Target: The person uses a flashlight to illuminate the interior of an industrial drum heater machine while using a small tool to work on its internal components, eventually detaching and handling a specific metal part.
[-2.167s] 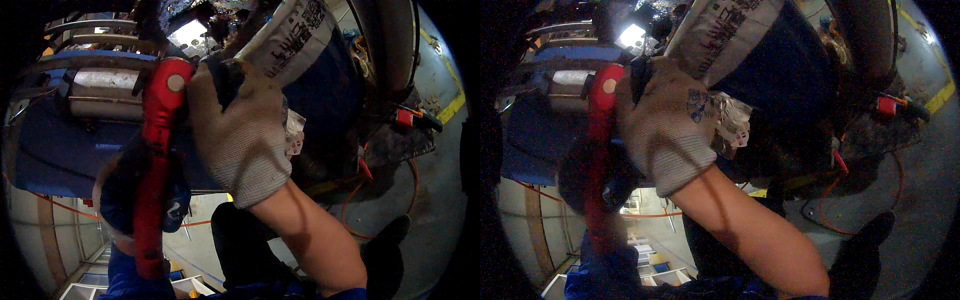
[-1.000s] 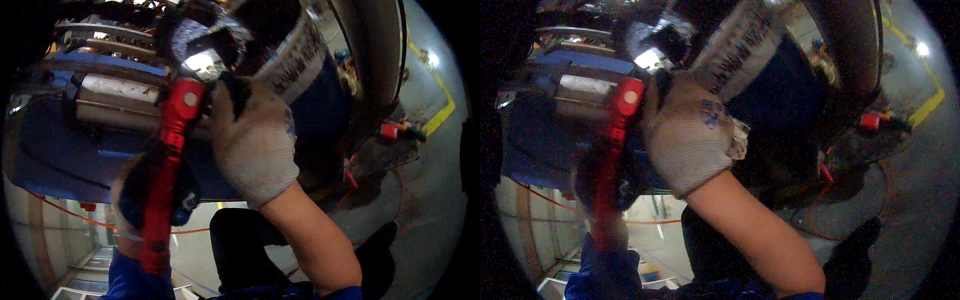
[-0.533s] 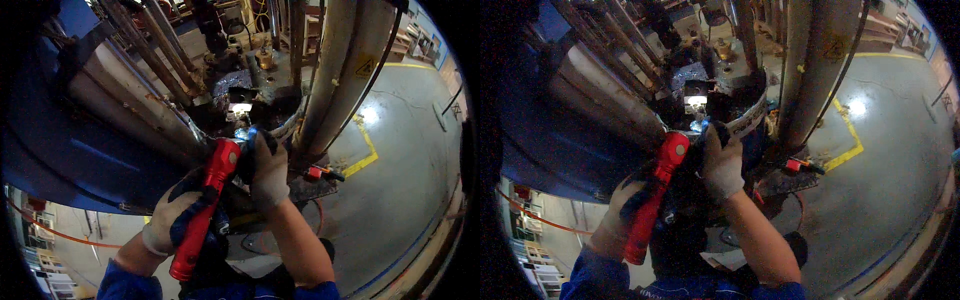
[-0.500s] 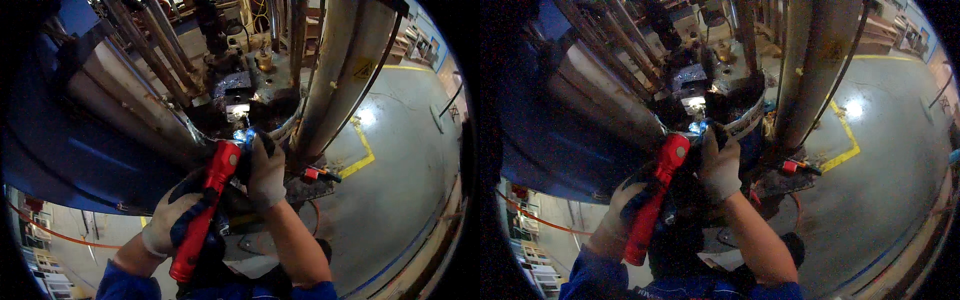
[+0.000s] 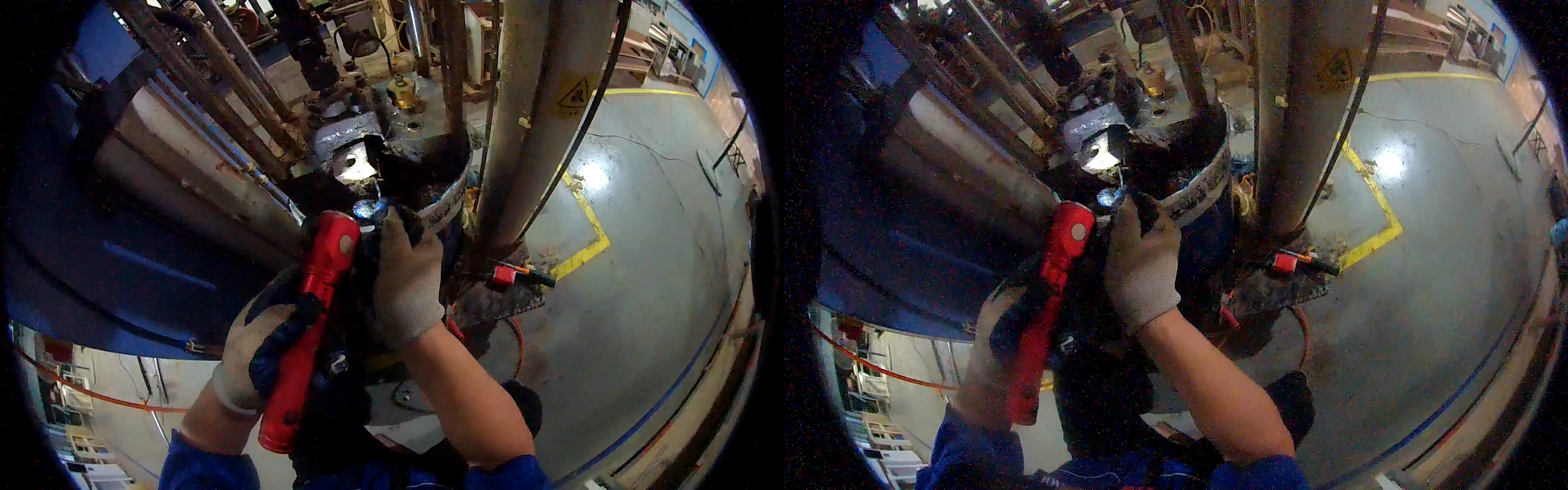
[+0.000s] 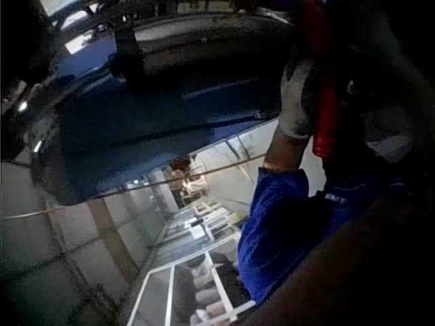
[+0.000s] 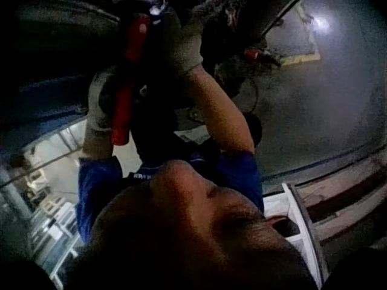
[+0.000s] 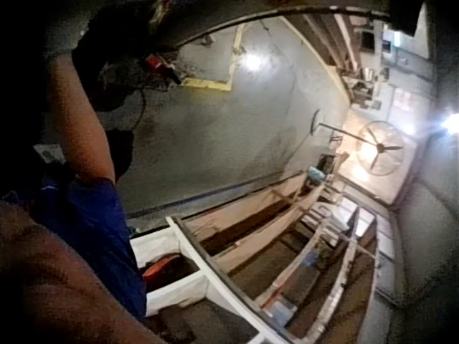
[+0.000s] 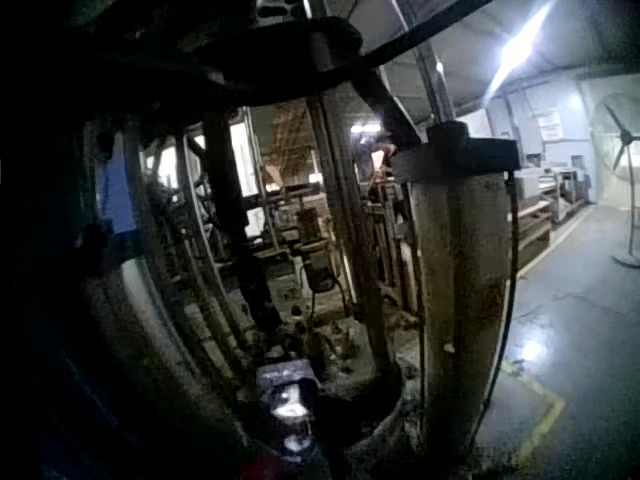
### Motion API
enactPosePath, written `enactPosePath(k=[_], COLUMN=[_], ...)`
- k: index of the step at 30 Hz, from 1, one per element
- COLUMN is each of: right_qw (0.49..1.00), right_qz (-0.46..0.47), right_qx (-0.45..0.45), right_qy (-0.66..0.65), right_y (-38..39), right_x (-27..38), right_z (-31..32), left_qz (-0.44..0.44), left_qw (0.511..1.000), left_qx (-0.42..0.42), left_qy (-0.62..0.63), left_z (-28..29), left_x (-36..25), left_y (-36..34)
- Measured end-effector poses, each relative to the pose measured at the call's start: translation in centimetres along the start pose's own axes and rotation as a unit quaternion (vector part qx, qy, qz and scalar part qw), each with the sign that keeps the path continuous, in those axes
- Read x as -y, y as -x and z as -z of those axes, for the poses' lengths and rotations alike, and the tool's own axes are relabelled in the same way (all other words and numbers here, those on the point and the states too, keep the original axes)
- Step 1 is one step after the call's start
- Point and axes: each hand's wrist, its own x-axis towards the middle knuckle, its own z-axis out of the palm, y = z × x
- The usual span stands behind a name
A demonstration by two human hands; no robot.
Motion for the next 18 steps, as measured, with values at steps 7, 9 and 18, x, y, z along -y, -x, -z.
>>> enactPosePath(k=[7, 9, 18], right_qw=[0.999, 0.987, 0.912], right_qz=[-0.023, 0.078, -0.269], right_qx=[-0.012, -0.024, 0.030], right_qy=[0.037, 0.140, -0.309], right_y=[-0.4, -0.3, -0.9], right_x=[0.7, 1.0, 2.8], right_z=[0.0, 0.2, 0.4], left_qz=[0.011, -0.004, -0.016], left_qw=[1.000, 1.000, 0.998], left_qx=[-0.020, -0.008, 0.060], left_qy=[0.009, 0.009, 0.005], left_z=[-1.1, -0.9, 0.6], left_x=[-1.9, -1.3, 1.6], left_y=[0.6, 0.5, -0.4])
